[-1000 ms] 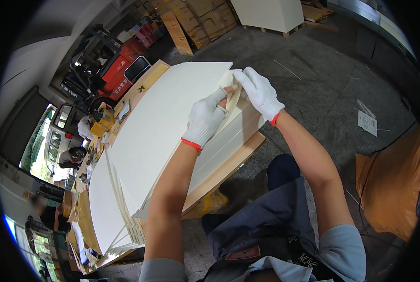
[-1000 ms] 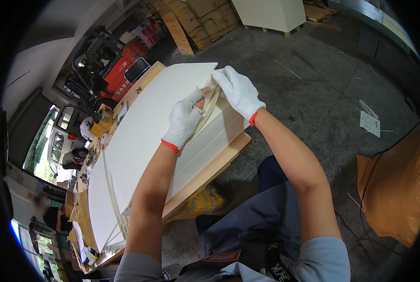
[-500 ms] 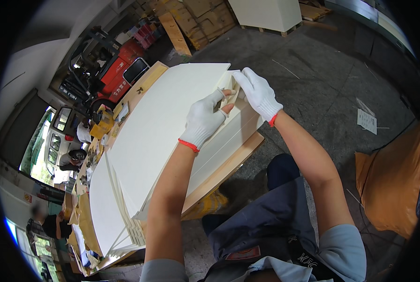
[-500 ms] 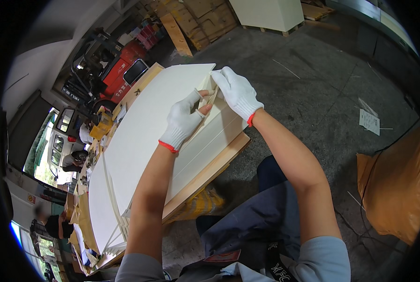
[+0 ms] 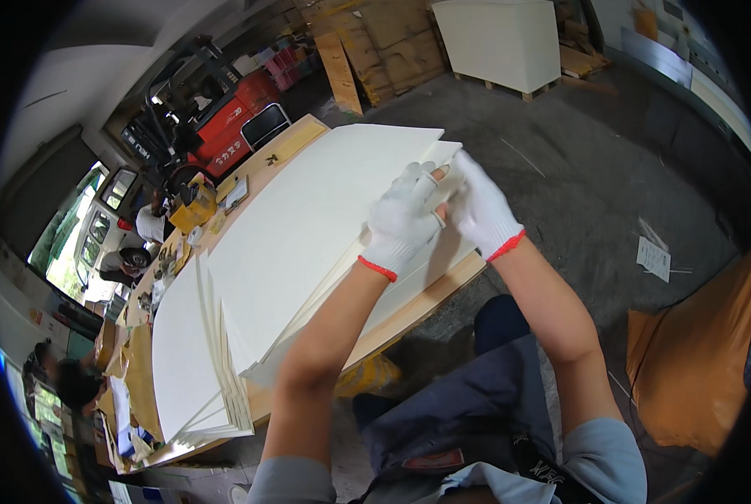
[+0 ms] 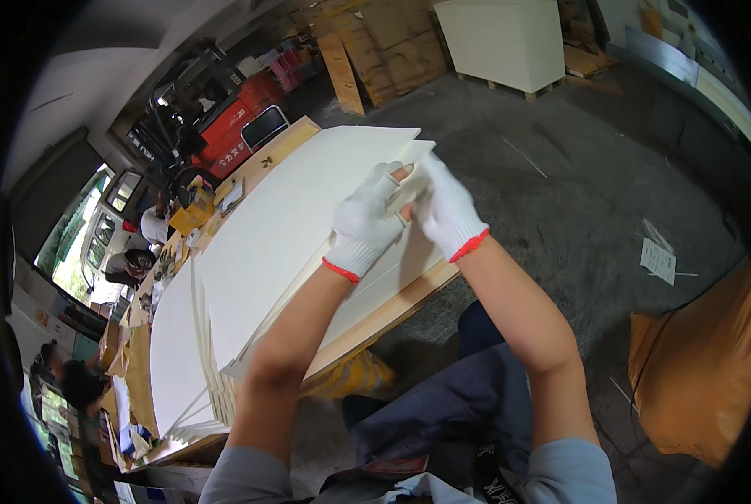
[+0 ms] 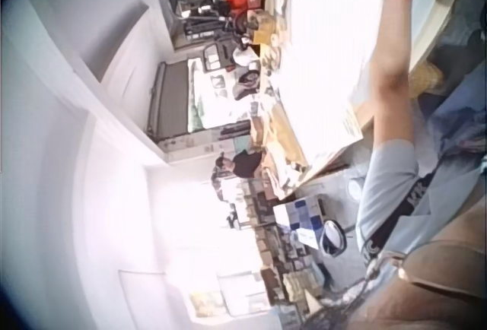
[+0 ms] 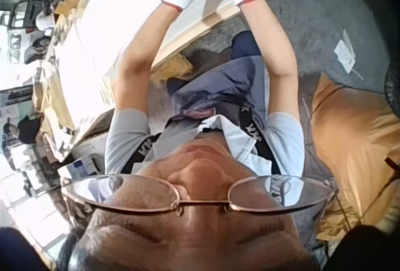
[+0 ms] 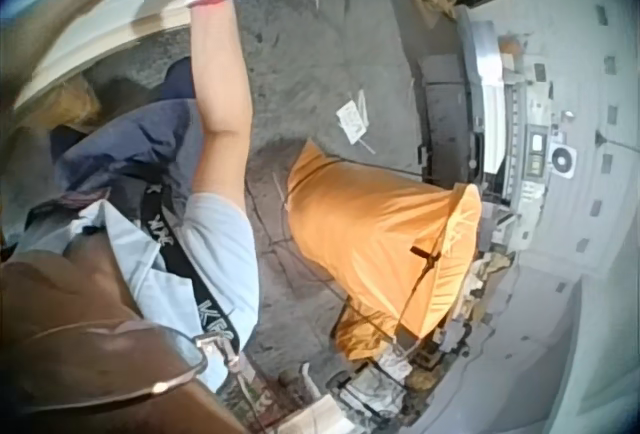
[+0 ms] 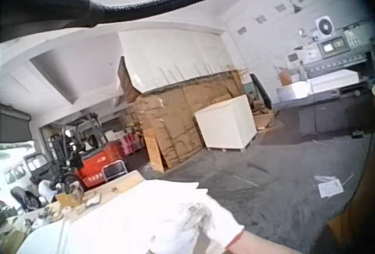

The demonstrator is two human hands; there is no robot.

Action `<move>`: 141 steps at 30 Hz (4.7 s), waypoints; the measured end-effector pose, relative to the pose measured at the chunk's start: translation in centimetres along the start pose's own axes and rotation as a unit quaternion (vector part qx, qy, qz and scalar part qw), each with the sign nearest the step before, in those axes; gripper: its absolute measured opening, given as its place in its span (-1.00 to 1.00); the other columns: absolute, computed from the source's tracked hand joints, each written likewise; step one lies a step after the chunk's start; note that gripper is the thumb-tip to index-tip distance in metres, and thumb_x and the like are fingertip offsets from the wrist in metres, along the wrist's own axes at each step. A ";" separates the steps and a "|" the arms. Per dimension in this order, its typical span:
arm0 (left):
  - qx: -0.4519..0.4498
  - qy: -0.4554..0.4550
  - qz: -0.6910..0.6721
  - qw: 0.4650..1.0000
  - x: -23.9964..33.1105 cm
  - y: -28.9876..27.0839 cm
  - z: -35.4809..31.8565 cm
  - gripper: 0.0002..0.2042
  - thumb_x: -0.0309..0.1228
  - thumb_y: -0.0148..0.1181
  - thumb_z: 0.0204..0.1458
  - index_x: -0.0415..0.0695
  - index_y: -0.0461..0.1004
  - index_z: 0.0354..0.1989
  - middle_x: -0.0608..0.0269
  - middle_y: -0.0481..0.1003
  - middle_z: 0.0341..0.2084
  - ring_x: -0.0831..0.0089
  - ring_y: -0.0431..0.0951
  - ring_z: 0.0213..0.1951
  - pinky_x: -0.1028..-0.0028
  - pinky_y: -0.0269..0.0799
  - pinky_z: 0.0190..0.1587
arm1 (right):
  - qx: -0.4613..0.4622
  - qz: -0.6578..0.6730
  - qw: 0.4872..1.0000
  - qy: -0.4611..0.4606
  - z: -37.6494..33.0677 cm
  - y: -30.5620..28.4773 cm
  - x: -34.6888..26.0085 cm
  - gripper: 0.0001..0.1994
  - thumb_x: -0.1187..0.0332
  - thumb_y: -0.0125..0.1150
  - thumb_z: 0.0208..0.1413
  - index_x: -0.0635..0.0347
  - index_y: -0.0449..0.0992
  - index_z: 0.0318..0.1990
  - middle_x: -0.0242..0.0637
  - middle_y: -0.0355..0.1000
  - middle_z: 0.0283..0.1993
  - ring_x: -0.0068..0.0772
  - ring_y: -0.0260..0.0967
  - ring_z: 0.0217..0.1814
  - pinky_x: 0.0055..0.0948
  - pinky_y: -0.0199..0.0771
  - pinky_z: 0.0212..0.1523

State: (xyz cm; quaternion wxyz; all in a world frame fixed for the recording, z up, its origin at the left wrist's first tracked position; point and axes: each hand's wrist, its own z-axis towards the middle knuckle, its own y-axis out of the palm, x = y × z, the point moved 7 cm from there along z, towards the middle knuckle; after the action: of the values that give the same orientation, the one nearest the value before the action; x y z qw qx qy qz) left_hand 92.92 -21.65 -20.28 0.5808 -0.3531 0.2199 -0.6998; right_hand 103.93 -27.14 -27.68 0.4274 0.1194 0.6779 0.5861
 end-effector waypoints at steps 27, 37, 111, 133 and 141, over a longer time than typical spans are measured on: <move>0.201 -0.625 -0.508 0.557 -0.8 -14.9 -30.8 -0.49 -0.12 0.02 0.29 -0.30 0.34 0.22 0.09 0.52 0.02 0.33 0.55 0.01 0.37 0.50 0.04 | 0.030 -0.342 0.913 0.222 -21.4 -2.0 -5.5 -0.71 0.27 0.08 0.34 0.27 0.43 0.06 -0.23 0.54 -0.07 -0.41 0.57 -0.22 -0.47 0.63 -0.45; 0.409 -0.471 -0.366 0.691 -0.1 -27.4 -37.7 -0.82 -0.46 0.11 0.20 -0.29 0.52 -0.11 0.16 0.58 -0.24 0.39 0.62 -0.30 0.37 0.58 -0.21 | -0.110 -0.314 0.930 0.155 -15.7 7.4 1.5 -0.54 0.44 0.13 0.25 0.35 0.29 0.28 -0.14 0.43 0.16 -0.22 0.42 0.20 -0.25 0.46 0.24; -0.131 -0.127 -0.102 0.978 -6.3 4.1 0.9 -0.68 -0.45 0.24 0.16 -0.25 0.47 0.08 0.04 0.58 -0.10 0.34 0.57 -0.03 0.39 0.44 0.05 | -0.094 -0.727 0.667 -0.137 3.0 2.4 -5.6 -0.47 -0.20 -0.07 0.29 0.18 0.38 -0.28 -0.14 0.45 -0.46 -0.14 0.46 -0.38 -0.23 0.39 -0.25; -0.079 -0.161 -0.177 0.968 -5.2 3.3 0.6 -0.60 -0.29 0.21 0.19 -0.08 0.44 0.19 -0.03 0.60 -0.06 0.16 0.62 -0.05 0.34 0.48 0.03 | -0.020 -0.629 0.757 -0.176 1.5 0.1 -5.2 -0.45 -0.21 -0.14 0.32 0.18 0.36 -0.29 -0.12 0.42 -0.48 -0.09 0.45 -0.34 -0.22 0.37 -0.20; -0.178 -0.204 -0.084 0.959 -4.0 3.4 0.8 -0.60 -0.32 0.21 0.20 -0.11 0.41 0.20 0.09 0.60 -0.29 0.40 0.59 -0.28 0.42 0.48 -0.12 | -0.009 -0.644 0.739 -0.196 1.7 -0.3 -5.2 -0.49 -0.18 -0.16 0.34 0.15 0.37 -0.23 -0.11 0.44 -0.46 -0.02 0.46 -0.31 -0.15 0.36 -0.21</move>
State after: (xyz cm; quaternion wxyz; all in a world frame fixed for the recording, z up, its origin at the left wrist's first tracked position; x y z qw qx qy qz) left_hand 96.09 -18.52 -23.18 0.4800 -0.6037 0.1871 -0.6084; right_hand 108.41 -29.55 -25.60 0.8276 -0.2374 0.4889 0.1402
